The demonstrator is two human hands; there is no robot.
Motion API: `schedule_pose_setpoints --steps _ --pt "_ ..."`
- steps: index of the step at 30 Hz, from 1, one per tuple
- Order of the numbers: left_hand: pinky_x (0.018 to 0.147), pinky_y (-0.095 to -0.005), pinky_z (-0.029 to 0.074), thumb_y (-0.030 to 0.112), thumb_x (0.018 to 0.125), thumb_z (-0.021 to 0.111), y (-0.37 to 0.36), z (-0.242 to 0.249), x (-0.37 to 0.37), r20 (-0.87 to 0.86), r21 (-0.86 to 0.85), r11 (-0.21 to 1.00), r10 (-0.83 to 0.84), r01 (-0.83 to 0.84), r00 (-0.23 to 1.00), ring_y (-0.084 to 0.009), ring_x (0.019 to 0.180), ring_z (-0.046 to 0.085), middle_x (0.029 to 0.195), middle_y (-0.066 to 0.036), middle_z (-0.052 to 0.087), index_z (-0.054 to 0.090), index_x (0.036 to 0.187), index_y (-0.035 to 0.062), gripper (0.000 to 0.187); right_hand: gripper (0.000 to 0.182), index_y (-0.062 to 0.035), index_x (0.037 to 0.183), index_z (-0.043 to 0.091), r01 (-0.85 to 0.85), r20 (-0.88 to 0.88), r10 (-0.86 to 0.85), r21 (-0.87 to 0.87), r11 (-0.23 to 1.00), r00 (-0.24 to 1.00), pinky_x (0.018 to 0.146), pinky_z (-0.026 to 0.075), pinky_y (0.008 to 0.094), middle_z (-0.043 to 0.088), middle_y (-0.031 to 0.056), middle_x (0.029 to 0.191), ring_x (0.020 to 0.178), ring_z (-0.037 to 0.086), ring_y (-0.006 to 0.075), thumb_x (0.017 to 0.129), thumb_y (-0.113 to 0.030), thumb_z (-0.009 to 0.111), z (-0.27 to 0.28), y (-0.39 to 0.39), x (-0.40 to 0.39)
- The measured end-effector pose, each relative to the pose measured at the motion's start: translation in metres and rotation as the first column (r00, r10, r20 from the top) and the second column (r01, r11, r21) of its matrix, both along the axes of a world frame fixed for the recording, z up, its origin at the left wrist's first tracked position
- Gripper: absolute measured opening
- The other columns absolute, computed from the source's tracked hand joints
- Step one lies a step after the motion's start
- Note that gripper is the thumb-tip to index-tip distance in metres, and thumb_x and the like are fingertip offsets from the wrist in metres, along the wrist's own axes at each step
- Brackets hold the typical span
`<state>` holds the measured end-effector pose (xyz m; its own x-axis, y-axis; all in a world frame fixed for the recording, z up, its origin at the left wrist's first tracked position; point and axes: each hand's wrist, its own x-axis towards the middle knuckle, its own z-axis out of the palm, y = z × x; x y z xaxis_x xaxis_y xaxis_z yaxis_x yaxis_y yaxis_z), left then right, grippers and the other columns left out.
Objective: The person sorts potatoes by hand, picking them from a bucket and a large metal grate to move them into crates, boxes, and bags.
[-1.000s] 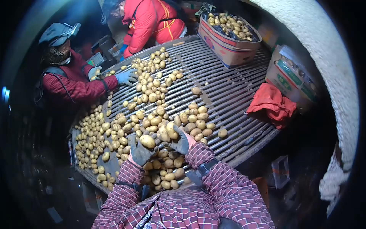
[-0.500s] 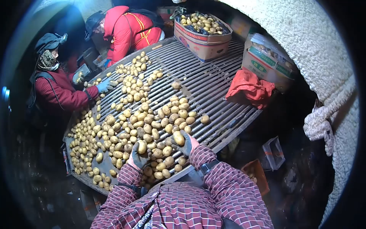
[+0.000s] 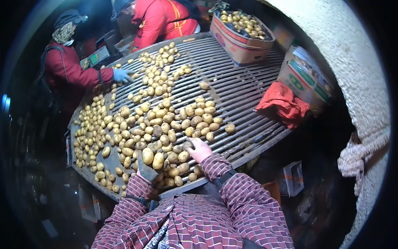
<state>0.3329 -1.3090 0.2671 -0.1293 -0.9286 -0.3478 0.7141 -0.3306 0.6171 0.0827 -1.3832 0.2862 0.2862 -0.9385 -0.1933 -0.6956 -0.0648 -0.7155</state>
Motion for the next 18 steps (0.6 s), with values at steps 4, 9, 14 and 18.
schedule_pose_setpoints --steps 4,9,14,18 --pt "0.089 -0.051 0.049 0.054 0.094 0.035 0.025 -0.007 0.022 -0.282 0.124 0.977 0.203 -0.174 0.938 -0.0312 0.114 0.052 0.128 -0.011 0.052 0.046 0.13 0.015 0.054 0.055 -0.0137 0.128 0.054 -0.12 -0.231 0.133 0.069 0.99 0.964 0.099 0.043 0.0406 0.048 0.0196 0.127 0.115 0.052 0.0354 0.081 -0.041 0.065 -0.027 -0.013 0.019" --pt "0.086 -0.0481 0.052 0.045 0.096 0.04 0.071 -0.019 0.053 -0.301 0.098 0.929 0.369 -0.357 0.879 -0.0302 0.105 0.057 0.12 -0.012 0.056 0.049 0.123 0.0114 0.044 0.027 -0.0046 0.098 0.061 -0.033 0.383 -0.091 0.306 0.951 0.919 0.075 0.051 0.0327 0.062 0.0127 0.086 0.079 0.061 0.0243 0.078 -0.022 0.068 -0.077 -0.058 0.007" --pt "0.079 -0.0474 0.054 0.05 0.096 0.037 0.117 -0.008 0.073 -0.066 0.189 0.818 0.563 -0.543 0.824 -0.0296 0.099 0.061 0.113 -0.012 0.059 0.051 0.119 0.0114 0.047 0.036 -0.0089 0.103 0.06 -0.172 -0.233 0.131 -0.165 0.971 0.964 0.074 0.051 0.0387 0.063 0.0144 0.088 0.083 0.063 0.0309 0.078 -0.033 0.07 -0.007 -0.061 0.09" --pt "0.08 -0.0509 0.053 0.056 0.092 0.044 0.173 -0.022 0.103 -0.086 0.138 0.712 0.701 -0.689 0.708 -0.0324 0.102 0.06 0.112 -0.01 0.061 0.057 0.113 0.0126 0.051 0.066 -0.0091 0.13 0.049 -0.489 -0.547 0.389 -0.043 0.871 0.741 0.092 0.048 0.0447 0.049 0.0223 0.127 0.106 0.058 0.038 0.076 -0.041 0.07 -0.021 -0.062 0.12"
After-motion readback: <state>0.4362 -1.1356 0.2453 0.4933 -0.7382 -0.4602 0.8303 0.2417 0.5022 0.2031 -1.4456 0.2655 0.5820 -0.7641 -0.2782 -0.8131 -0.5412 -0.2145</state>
